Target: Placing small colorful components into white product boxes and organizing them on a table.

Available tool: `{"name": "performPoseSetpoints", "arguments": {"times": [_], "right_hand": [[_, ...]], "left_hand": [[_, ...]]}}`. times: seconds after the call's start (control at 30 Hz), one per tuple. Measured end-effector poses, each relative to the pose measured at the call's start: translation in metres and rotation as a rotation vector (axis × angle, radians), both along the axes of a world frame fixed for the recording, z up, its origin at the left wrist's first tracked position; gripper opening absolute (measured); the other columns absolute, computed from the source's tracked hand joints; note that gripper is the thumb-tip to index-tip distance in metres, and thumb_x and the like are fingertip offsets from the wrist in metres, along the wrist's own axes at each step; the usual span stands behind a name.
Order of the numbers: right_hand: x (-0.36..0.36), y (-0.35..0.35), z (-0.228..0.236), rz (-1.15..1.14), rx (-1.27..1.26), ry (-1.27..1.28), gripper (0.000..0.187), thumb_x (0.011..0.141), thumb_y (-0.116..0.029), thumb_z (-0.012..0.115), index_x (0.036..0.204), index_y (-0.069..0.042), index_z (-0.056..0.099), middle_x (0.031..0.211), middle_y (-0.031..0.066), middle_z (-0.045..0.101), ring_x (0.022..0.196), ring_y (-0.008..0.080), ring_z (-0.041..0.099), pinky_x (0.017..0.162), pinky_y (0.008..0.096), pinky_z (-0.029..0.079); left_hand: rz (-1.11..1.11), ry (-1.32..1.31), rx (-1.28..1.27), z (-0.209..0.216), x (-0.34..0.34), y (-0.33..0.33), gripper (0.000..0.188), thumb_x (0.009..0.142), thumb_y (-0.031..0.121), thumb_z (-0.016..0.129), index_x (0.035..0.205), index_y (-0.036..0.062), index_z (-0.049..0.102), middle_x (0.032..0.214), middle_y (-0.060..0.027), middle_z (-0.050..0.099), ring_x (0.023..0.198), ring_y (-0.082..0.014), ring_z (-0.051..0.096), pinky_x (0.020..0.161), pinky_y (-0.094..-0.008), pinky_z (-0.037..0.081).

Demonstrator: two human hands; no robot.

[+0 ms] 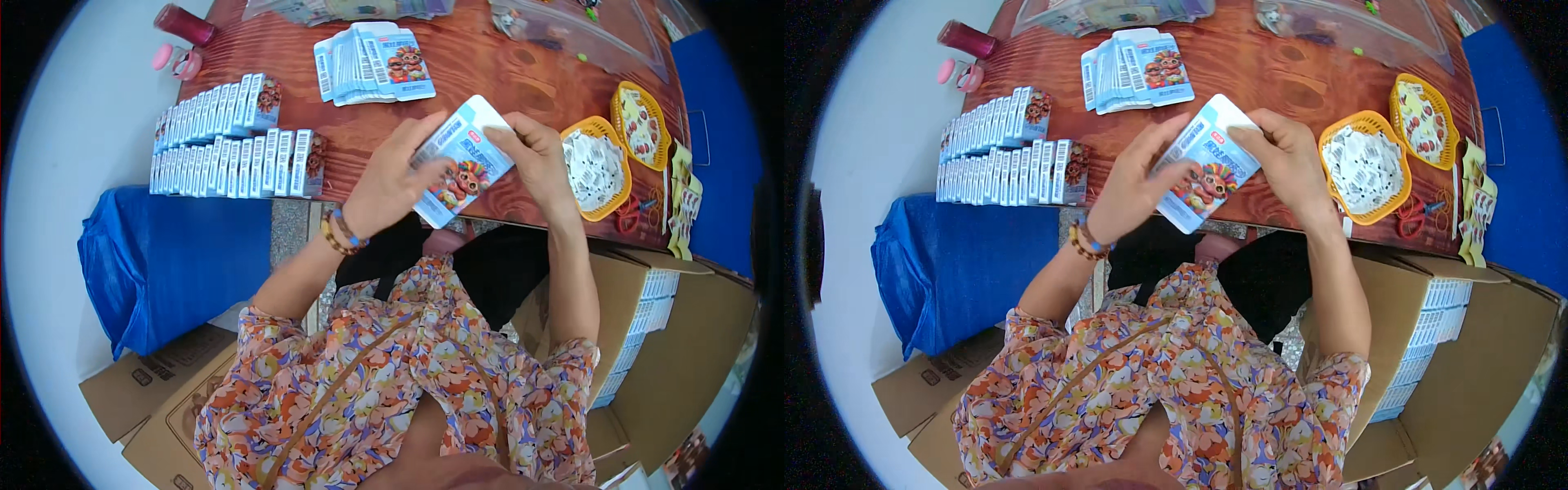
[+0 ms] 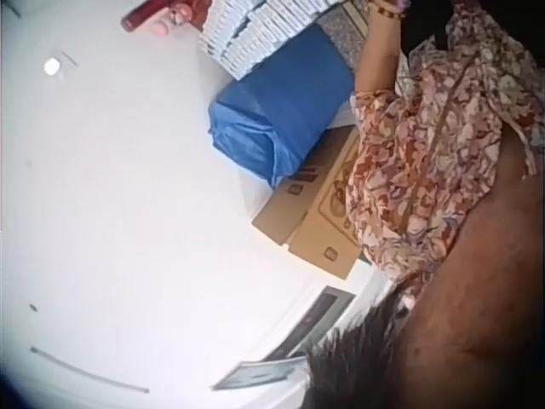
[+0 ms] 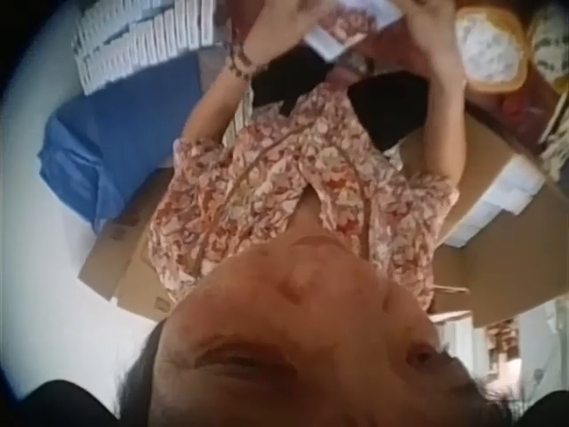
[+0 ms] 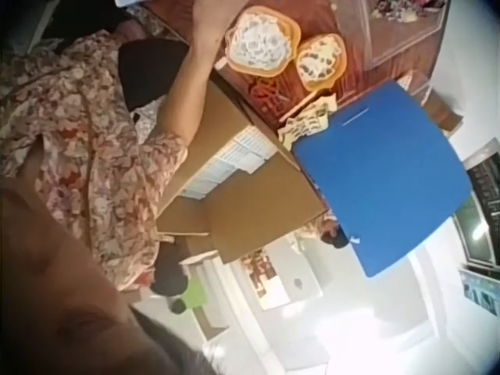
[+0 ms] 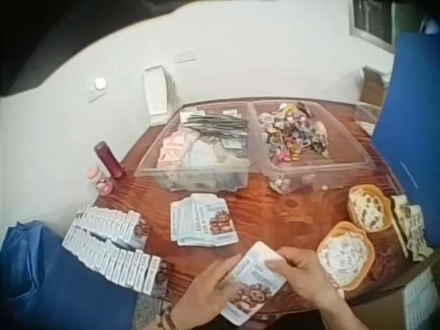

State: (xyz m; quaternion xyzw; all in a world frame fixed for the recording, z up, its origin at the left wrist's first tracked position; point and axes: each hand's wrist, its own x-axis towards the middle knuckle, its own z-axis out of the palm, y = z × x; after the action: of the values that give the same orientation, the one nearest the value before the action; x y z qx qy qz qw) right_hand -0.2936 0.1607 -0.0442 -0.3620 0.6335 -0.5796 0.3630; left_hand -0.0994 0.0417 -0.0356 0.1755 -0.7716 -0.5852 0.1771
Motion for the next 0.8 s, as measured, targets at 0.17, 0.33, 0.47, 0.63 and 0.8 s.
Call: {"name": "performPoseSetpoints", "arguments": {"times": [0.17, 0.33, 0.47, 0.63, 0.8], "right_hand": [[0.009, 0.006, -0.001, -0.06, 0.102, -0.003, 0.017, 0.097, -0.016, 0.066, 0.099, 0.001, 0.07, 0.08, -0.0037, 0.067, 0.072, 0.0011, 0.057, 0.065, 0.0194, 0.046], [0.006, 0.005, -0.011, -0.068, 0.05, 0.052, 0.018, 0.098, -0.016, 0.064, 0.102, 0.002, 0.069, 0.087, -0.0003, 0.068, 0.081, 0.0039, 0.06, 0.073, 0.0224, 0.05], [0.025, 0.008, -0.008, -0.357, -0.11, 0.073, 0.022, 0.098, -0.008, 0.061, 0.118, 0.003, 0.062, 0.111, 0.0089, 0.066, 0.099, 0.0127, 0.063, 0.089, 0.0284, 0.052], [0.06, 0.019, -0.038, -0.372, -0.228, 0.273, 0.038, 0.093, 0.006, 0.063, 0.13, 0.003, 0.055, 0.129, 0.0129, 0.059, 0.11, 0.0183, 0.063, 0.095, 0.032, 0.053], [0.051, 0.017, -0.049, -0.342, -0.31, 0.18, 0.035, 0.091, 0.007, 0.065, 0.125, 0.002, 0.06, 0.125, 0.014, 0.061, 0.105, 0.0182, 0.066, 0.088, 0.0295, 0.056]], "left_hand": [[0.193, -0.197, -0.847, -0.009, -0.014, 0.026, 0.102, 0.065, 0.038, 0.088, 0.145, -0.0029, 0.038, 0.121, -0.0187, 0.051, 0.109, -0.0361, 0.055, 0.092, -0.0453, 0.045], [0.208, -0.139, -0.615, -0.014, -0.015, 0.028, 0.093, 0.065, 0.028, 0.089, 0.14, -0.0015, 0.042, 0.12, -0.0186, 0.052, 0.108, -0.0376, 0.056, 0.088, -0.0449, 0.049], [0.271, -0.111, -0.527, -0.015, -0.015, 0.023, 0.082, 0.067, 0.017, 0.087, 0.136, 0.0003, 0.045, 0.114, -0.0184, 0.056, 0.103, -0.0374, 0.06, 0.085, -0.0442, 0.052], [0.328, -0.033, -0.44, -0.022, -0.023, 0.029, 0.077, 0.069, 0.012, 0.085, 0.134, 0.0021, 0.047, 0.114, -0.0183, 0.061, 0.104, -0.0374, 0.062, 0.085, -0.044, 0.052], [0.282, -0.043, -0.161, -0.02, -0.02, 0.026, 0.058, 0.078, 0.012, 0.081, 0.129, 0.0007, 0.056, 0.111, -0.0177, 0.068, 0.102, -0.0315, 0.068, 0.087, -0.0392, 0.054]]}}
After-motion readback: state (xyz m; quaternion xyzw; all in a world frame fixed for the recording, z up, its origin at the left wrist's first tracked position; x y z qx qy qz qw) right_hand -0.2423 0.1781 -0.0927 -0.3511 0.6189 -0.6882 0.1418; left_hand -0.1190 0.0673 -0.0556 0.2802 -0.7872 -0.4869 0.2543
